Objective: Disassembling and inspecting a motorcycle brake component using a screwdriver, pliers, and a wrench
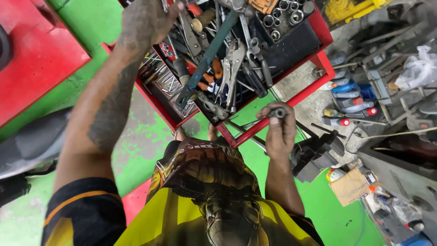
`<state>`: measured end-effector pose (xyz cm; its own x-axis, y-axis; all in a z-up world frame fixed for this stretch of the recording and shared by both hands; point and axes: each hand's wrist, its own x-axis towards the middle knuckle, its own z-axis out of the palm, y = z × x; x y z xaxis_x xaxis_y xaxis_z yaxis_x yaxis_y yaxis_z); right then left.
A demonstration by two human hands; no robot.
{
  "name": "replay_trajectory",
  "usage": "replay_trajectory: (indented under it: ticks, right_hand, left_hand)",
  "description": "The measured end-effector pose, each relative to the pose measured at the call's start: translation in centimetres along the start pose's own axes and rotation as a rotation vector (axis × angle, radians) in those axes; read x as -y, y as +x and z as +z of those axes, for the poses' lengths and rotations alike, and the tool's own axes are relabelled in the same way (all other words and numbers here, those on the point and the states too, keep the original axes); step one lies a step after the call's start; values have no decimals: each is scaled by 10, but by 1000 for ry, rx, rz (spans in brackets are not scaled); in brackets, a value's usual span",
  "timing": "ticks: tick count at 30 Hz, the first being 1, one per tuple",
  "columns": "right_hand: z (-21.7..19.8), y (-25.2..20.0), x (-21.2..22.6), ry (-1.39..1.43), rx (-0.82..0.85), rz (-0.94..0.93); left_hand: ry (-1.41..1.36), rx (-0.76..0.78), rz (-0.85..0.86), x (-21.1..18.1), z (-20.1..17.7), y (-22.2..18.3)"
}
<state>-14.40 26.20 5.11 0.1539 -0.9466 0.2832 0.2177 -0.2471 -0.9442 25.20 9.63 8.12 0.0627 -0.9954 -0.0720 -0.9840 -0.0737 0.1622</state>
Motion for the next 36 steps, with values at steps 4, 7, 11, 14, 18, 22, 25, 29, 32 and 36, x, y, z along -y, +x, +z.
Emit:
replay_trajectory:
  ticks: [4,7,11,14,18,22,25,29,32,36]
  right_hand:
    - [40,5,23,-57,46,-33]
    - [60,-1,37,-77,50,-20]
    - [76,-4,46,-82,118,-114]
    - [92,-6,55,-238,104,-157]
    - [102,-9,48,-216,237,-209]
    - [115,-5,41,-221,222,-320]
    - [118,-5,36,-155,220,-359]
    - [126,0,40,-186,233,-399]
    - [129,1,45,-203,236,-373]
    - [125,-5,27,-191,229,-364]
  left_hand:
    - [-419,338,-306,-15,2,13]
    - [-663,384,-215,25,40,27]
    - [-1224,117,-53,34,-11,-39]
    - [-945,-185,256,14,-80,-118]
    - [-1129,-195,513,-54,-152,-208]
    - [-1037,-477,769,-64,-123,-239]
    - [-1075,-527,756,-61,-109,-247]
    - [-1161,-479,782,-59,-110,-245]
    - [-1228,-435,801,-58,-110,-241]
    - [-1300,-384,816,-56,-96,-232]
